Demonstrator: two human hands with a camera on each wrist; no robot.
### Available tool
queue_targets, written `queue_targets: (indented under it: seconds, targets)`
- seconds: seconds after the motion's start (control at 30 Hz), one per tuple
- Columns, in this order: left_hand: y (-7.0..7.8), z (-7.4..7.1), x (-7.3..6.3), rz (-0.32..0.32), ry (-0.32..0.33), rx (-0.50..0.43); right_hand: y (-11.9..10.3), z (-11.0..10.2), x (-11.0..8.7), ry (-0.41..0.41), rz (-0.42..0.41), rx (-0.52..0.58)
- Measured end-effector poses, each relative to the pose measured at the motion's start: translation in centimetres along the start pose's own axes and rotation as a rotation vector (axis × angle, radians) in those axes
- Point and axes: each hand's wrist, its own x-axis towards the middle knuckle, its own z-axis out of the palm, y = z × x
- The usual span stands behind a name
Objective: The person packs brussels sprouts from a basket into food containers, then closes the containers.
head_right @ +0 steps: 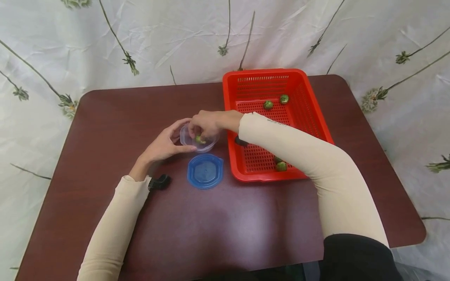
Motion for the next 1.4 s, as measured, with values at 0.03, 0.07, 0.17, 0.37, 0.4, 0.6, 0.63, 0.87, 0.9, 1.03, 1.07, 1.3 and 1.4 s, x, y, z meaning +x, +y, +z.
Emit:
queue_targets:
  seconds: [0.03, 0.07, 0.17, 0.37, 0.4, 0.6, 0.63, 0.87, 0.9, 1.03, 1.07, 1.3, 1.4]
  targets:
    - [0.1, 0.0, 0.0, 0.001, 0.003, 0.002, 0.0, 0.0, 0.0, 0.002, -0.001, 0.005]
    - [0.1, 0.0, 0.0, -0.001, 0.007, 0.004, 0.0, -0.1, 0.0, 0.006, -0.004, 0.008]
    - [0.2, 0.0, 0.0, -0.006, 0.007, 0.006, 0.1, 0.0, 0.0, 0.015, -0.008, 0.018]
    - [0.2, 0.1, 0.0, -0.011, 0.000, -0.001, 0.3, 0.4, 0.0, 0.035, 0.002, 0.002]
    - [0.2, 0.1, 0.0, -0.013, 0.002, -0.002, 0.3, 0.4, 0.1, 0.045, 0.000, -0.002]
    - [-0.1, 0.1, 0.0, -0.011, 0.011, 0.005, 0.5, 0.3, 0.1, 0.104, -0.013, -0.003]
    - [-0.2, 0.1, 0.0, -0.010, 0.010, 0.006, 0.5, 0.3, 0.1, 0.110, -0.016, 0.002]
    - [-0.1, 0.2, 0.1, -0.006, 0.007, -0.005, 0.3, -0.1, -0.5, 0.163, -0.045, 0.038]
    - [-0.1, 0.2, 0.1, -0.006, 0.007, -0.005, 0.2, -0.2, -0.6, 0.171, -0.051, 0.044]
    - [-0.1, 0.2, 0.1, -0.003, -0.001, -0.003, 0.3, -0.3, -1.3, 0.198, -0.072, 0.059]
    - [0.0, 0.2, 0.1, -0.004, -0.003, -0.003, 0.3, -0.3, -1.4, 0.208, -0.076, 0.058]
    - [-0.1, 0.2, 0.1, -0.006, -0.003, -0.015, 0.7, -1.2, -2.5, 0.281, -0.085, 0.068]
    - [-0.1, 0.2, 0.2, 0.000, -0.006, -0.019, 0.9, -1.7, -3.1, 0.301, -0.091, 0.085]
